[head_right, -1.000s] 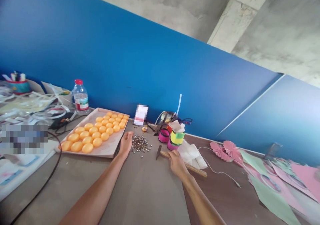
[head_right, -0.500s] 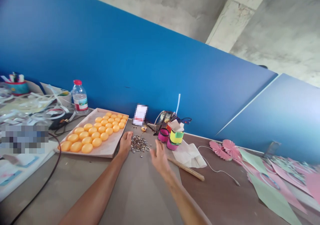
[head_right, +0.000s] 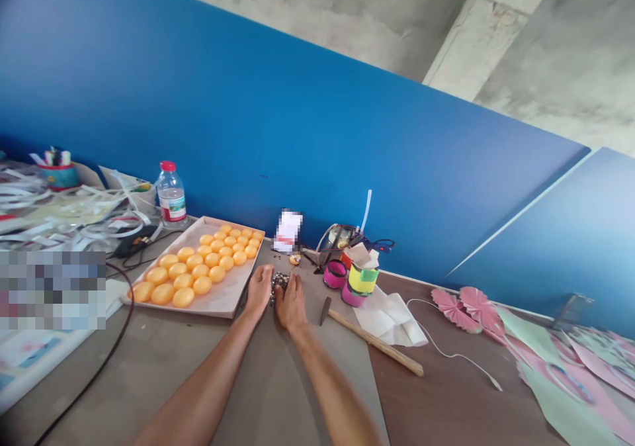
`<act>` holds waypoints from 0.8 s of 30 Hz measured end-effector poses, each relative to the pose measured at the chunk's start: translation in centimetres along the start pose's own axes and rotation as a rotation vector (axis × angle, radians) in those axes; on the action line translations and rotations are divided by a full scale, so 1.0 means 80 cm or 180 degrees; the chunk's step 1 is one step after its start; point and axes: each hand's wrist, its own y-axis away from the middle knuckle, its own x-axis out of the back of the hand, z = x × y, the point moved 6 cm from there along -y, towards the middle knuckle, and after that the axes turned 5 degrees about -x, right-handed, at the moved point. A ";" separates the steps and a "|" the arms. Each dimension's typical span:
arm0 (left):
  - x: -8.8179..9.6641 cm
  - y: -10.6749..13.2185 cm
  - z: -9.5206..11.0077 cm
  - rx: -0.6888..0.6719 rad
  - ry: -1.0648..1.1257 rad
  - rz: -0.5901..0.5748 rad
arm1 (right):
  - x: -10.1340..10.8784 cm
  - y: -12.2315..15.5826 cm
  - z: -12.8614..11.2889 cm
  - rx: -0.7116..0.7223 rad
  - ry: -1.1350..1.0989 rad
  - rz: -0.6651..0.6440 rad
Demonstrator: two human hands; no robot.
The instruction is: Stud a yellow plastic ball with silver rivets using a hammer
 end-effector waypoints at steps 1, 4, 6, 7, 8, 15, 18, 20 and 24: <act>0.000 0.000 0.000 0.0005 -0.0005 0.0002 | 0.002 -0.003 -0.002 0.0008 0.0019 0.0060; 0.001 0.001 0.001 0.0009 -0.0028 0.0002 | 0.017 -0.023 -0.001 -0.0020 0.0063 0.0282; 0.001 0.001 0.000 0.0010 -0.0051 0.0001 | 0.029 -0.043 0.002 -0.0064 0.0067 0.0358; 0.001 0.001 0.000 0.0017 -0.0055 0.0009 | 0.034 -0.053 0.003 -0.0076 0.0110 0.0350; 0.001 0.001 -0.001 0.0029 -0.0052 0.0027 | 0.038 -0.064 0.004 -0.0076 0.0170 0.0321; 0.000 0.002 -0.004 0.0074 -0.0015 0.0095 | 0.021 -0.115 0.000 -0.0088 0.0648 -0.0151; 0.000 0.003 -0.004 0.0090 -0.0001 0.0076 | 0.010 -0.123 0.000 -0.0039 0.0578 -0.0293; 0.001 0.004 -0.005 0.0115 -0.0013 0.0074 | 0.007 -0.123 -0.001 0.0048 0.0514 -0.0312; 0.006 0.002 -0.002 0.0036 0.0087 0.0116 | 0.025 -0.108 0.004 -0.0062 -0.0333 0.0031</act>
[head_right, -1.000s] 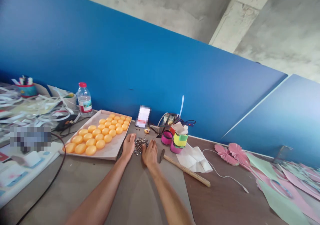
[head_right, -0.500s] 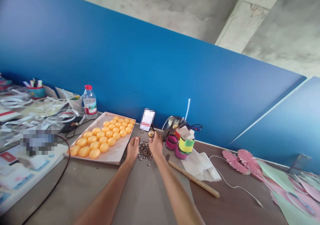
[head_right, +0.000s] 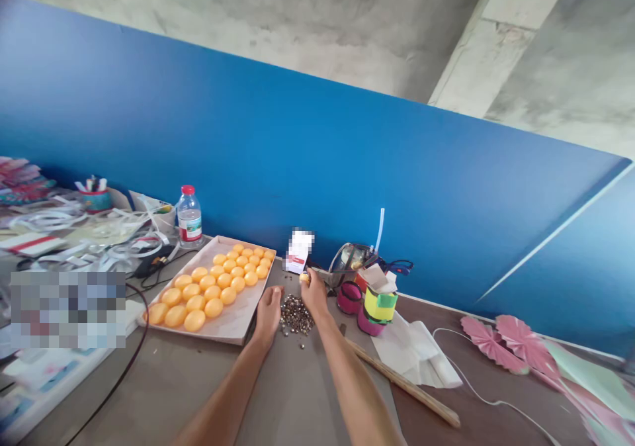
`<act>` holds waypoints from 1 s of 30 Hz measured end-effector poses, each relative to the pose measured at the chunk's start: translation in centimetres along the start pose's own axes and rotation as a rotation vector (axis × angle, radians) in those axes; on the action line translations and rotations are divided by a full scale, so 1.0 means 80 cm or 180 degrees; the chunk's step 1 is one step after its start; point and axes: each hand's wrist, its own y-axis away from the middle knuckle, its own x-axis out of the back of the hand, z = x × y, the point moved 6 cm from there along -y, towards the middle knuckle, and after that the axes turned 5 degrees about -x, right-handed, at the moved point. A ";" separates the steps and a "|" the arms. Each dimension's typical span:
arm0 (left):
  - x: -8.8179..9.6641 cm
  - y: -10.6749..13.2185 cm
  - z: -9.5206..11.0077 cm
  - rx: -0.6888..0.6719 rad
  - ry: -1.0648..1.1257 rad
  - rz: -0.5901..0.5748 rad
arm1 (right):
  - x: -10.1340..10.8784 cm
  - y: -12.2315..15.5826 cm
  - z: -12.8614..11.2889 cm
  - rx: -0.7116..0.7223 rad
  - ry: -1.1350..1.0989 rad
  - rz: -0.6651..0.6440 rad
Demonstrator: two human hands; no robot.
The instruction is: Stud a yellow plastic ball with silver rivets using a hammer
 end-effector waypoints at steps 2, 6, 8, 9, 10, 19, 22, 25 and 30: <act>0.001 -0.001 0.004 -0.0074 0.0135 0.0023 | 0.014 0.016 0.002 -0.0101 -0.0975 0.0092; -0.005 0.000 0.013 0.0023 0.0593 -0.0112 | 0.040 0.057 -0.009 -0.0013 -0.1928 -0.0075; -0.007 0.003 0.019 0.0096 0.0684 -0.0202 | 0.052 0.075 -0.013 -0.0031 -0.2316 -0.0154; -0.007 0.004 0.022 0.0100 0.0671 -0.0215 | 0.056 0.083 -0.015 -0.0053 -0.2498 -0.0166; -0.006 0.006 0.024 0.0091 0.0653 -0.0217 | 0.059 0.090 -0.015 -0.0112 -0.2687 -0.0175; -0.008 0.017 0.032 0.0032 0.0720 -0.0532 | 0.030 0.125 0.002 -0.0919 -0.4736 -0.0747; -0.014 0.021 0.040 -0.0049 0.0620 -0.0715 | 0.030 0.123 0.006 -0.0817 -0.4977 -0.0750; -0.022 0.029 0.052 -0.0187 0.0406 -0.0986 | 0.029 0.120 0.009 -0.0745 -0.4984 -0.0829; -0.045 0.049 0.064 -0.0513 -0.0100 -0.1758 | 0.032 0.113 0.015 -0.0630 -0.4870 -0.0643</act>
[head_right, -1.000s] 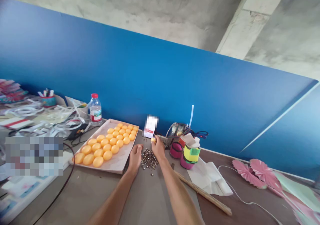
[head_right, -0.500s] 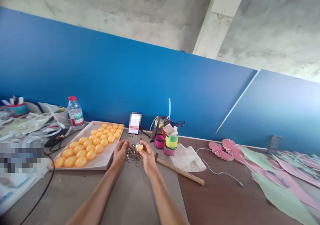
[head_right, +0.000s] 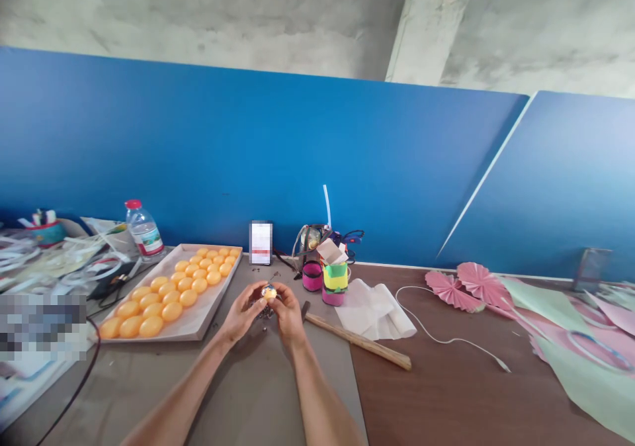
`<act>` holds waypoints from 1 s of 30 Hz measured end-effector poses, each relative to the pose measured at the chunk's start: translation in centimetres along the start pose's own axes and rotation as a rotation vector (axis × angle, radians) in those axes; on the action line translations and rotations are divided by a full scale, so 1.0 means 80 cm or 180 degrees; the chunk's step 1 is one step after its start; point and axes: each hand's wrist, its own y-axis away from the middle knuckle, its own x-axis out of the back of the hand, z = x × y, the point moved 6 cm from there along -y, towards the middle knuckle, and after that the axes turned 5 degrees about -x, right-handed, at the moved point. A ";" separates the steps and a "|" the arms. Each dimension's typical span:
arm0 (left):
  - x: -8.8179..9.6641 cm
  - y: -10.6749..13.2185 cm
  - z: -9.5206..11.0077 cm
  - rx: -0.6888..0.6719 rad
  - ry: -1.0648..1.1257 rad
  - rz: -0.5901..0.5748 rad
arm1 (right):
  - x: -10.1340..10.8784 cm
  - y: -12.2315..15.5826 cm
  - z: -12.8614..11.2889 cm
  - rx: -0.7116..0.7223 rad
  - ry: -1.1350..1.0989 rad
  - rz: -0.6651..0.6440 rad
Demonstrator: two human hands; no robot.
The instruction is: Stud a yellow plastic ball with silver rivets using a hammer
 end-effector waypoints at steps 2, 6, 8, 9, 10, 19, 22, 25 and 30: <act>-0.005 0.000 0.003 -0.0139 -0.0275 -0.0062 | 0.004 -0.002 0.000 0.0016 0.0039 0.0090; -0.004 -0.001 0.003 -0.0160 -0.0349 0.0070 | 0.006 -0.003 0.002 -0.0018 0.0252 0.0089; -0.001 -0.002 -0.003 0.0015 -0.0067 0.0171 | 0.008 -0.003 0.000 0.0063 0.0435 0.0099; 0.003 -0.002 -0.005 0.0078 0.0090 0.0286 | 0.010 -0.003 -0.001 0.0113 0.0557 0.0146; 0.007 -0.002 -0.008 0.0130 0.0257 0.0421 | 0.014 -0.003 -0.003 0.0168 0.0714 0.0221; 0.033 -0.008 -0.028 0.0635 0.1920 0.1031 | 0.003 0.018 -0.027 0.1088 0.3551 0.0341; 0.037 -0.008 -0.035 0.0718 0.1664 0.1138 | -0.013 0.028 -0.016 0.1002 0.4343 0.0066; 0.033 -0.007 -0.044 0.0697 0.1287 0.1052 | -0.015 0.030 -0.009 0.0866 0.4867 0.0113; 0.023 -0.006 -0.051 0.0532 0.0540 0.0799 | -0.011 0.024 0.001 0.0663 0.5337 0.0172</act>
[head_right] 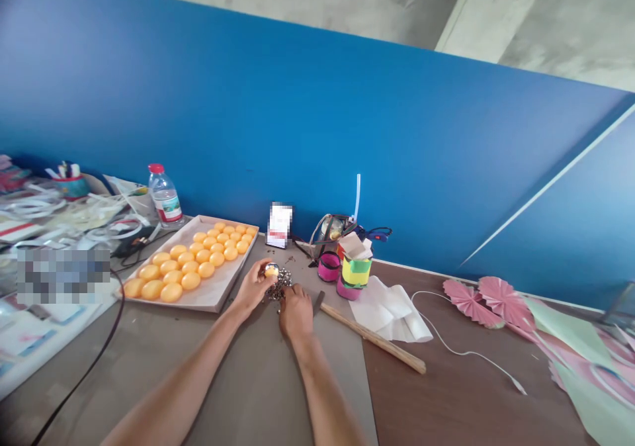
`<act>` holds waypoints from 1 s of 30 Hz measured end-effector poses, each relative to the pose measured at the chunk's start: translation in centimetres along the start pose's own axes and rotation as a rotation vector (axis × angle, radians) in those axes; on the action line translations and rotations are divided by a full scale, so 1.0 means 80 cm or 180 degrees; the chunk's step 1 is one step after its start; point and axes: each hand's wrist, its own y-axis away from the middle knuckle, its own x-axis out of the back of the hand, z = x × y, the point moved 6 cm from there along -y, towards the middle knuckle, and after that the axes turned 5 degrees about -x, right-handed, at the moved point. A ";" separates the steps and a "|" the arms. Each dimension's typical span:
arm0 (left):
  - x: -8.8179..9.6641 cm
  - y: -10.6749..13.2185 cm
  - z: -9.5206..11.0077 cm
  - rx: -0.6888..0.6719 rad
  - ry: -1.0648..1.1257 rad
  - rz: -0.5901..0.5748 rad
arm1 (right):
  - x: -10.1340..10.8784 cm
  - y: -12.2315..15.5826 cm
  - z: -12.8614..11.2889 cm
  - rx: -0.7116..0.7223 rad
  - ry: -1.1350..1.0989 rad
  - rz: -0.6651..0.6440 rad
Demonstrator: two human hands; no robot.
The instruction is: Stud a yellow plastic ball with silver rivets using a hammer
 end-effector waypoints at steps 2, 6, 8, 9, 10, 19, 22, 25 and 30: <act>-0.004 0.001 0.002 -0.0086 -0.0162 -0.0106 | -0.002 -0.001 0.000 -0.0030 -0.0079 -0.0010; -0.008 0.003 0.007 -0.0198 -0.0370 -0.0212 | 0.001 -0.002 0.004 -0.0111 -0.0589 0.0152; -0.008 0.004 0.010 -0.0282 -0.0474 -0.0168 | 0.005 -0.002 0.009 -0.0159 -0.0959 0.0327; -0.007 0.004 0.012 -0.0328 -0.0534 -0.0145 | 0.007 -0.002 0.011 -0.0175 -0.1125 0.0406; -0.007 0.005 0.013 -0.0366 -0.0597 -0.0134 | 0.009 -0.002 0.013 -0.0185 -0.1255 0.0465; -0.009 0.005 0.012 -0.0327 -0.0642 -0.0199 | 0.014 -0.006 0.021 -0.0366 -0.1696 0.0589; -0.012 0.007 0.015 -0.0328 -0.0654 -0.0256 | 0.012 -0.006 0.023 -0.0390 -0.1820 0.0537; -0.012 0.009 0.021 -0.0377 -0.0762 -0.0245 | 0.008 -0.007 0.024 -0.0437 -0.1820 0.0432; -0.010 0.009 0.024 -0.0434 -0.0884 -0.0141 | 0.009 -0.006 0.022 -0.0436 -0.1857 0.0385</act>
